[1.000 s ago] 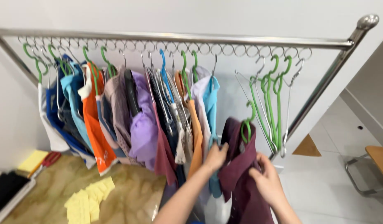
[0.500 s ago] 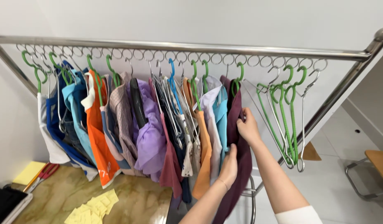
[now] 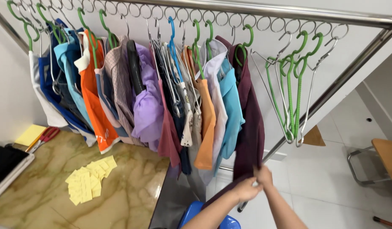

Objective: The person picks up folded shirts from a table, unfolds them, and places them onto hangers. They then hang the shirts on a metal clothing rack. This process is repeated for several shirts of different colors, including white, light blue, maroon, black, beige, and grey.

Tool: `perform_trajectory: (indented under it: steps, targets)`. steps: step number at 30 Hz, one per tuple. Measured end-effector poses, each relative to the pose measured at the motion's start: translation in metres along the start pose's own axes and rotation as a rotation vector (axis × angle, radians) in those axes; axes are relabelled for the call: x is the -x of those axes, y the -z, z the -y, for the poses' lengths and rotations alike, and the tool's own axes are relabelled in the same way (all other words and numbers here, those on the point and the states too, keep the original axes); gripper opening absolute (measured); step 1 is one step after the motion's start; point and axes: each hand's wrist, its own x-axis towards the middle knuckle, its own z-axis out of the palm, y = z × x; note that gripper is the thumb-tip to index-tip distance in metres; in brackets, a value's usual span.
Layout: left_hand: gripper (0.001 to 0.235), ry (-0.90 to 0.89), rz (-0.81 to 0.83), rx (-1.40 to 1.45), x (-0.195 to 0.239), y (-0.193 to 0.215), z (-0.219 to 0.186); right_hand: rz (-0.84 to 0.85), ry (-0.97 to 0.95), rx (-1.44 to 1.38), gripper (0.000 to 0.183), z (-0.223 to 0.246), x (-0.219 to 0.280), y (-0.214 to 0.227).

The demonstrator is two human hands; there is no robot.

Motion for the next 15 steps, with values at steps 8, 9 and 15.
perform_trajectory:
  steps: [8, 9, 15]
  targets:
    - [0.057, 0.010, -0.110, 0.127, 0.013, -0.051, 0.061, 0.056, -0.440, -0.368, 0.052, -0.043, 0.133, 0.076]
    - [0.066, -0.015, -0.189, 0.170, 0.005, -0.060, 0.070, 0.098, -0.440, -0.686, 0.063, -0.041, 0.141, 0.086]
    - [0.059, -0.149, -0.314, 0.421, 0.045, -0.059, 0.059, 0.281, -0.239, -0.540, 0.080, -0.003, 0.185, 0.164]
